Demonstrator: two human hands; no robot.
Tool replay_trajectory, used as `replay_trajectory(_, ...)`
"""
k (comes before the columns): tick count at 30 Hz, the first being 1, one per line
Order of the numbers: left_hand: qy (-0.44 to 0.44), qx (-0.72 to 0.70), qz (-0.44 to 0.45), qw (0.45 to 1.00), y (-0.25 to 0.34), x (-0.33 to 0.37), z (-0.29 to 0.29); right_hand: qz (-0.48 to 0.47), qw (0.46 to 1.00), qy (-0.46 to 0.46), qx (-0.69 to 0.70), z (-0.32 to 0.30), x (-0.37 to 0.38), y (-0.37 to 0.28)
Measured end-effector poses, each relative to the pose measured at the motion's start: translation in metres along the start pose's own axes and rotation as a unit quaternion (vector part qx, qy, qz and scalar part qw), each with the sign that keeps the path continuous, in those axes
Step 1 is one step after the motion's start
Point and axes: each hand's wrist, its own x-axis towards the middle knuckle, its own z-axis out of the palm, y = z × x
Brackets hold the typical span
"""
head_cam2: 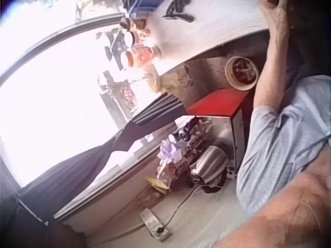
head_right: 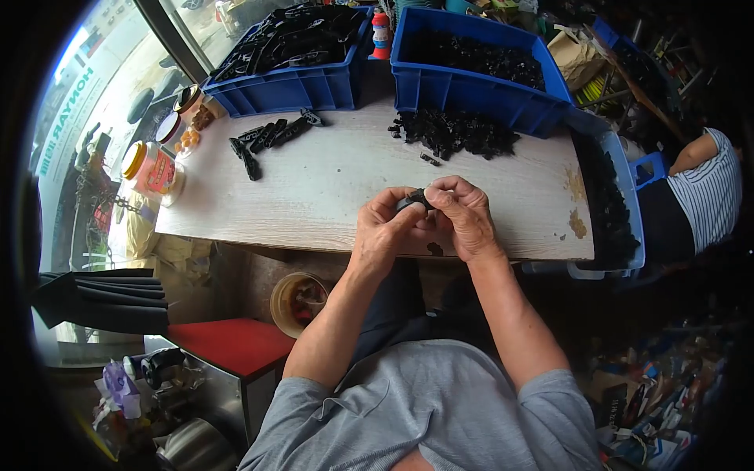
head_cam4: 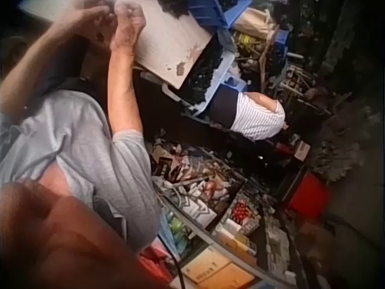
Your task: Assembling small black plastic components by hand at a workbench.
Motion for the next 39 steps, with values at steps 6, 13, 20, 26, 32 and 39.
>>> replay_trajectory(6,0.070,-0.030,-0.038,0.996,0.003,0.004,0.006,-0.002,0.999,0.029,-0.020,-0.002,0.002,0.003)
replay_trajectory(13,0.072,-0.015,-0.036,0.997,0.000,0.003,0.001,0.018,0.993,0.055,-0.104,0.008,-0.002,-0.009)
replay_trajectory(20,0.090,-0.038,-0.018,0.995,0.004,-0.003,0.006,0.041,0.987,0.026,-0.155,0.008,-0.005,0.002)
replay_trajectory(26,0.041,-0.033,-0.026,0.998,0.003,0.000,0.006,0.004,0.989,0.059,-0.136,0.008,-0.008,0.001)
replay_trajectory(32,0.034,0.349,0.199,0.915,0.004,0.033,0.005,-0.012,0.991,0.106,-0.074,-0.013,-0.017,-0.014)
replay_trajectory(39,0.017,0.674,0.361,0.644,-0.004,0.093,-0.002,-0.066,0.931,0.357,-0.033,-0.080,-0.010,-0.080)
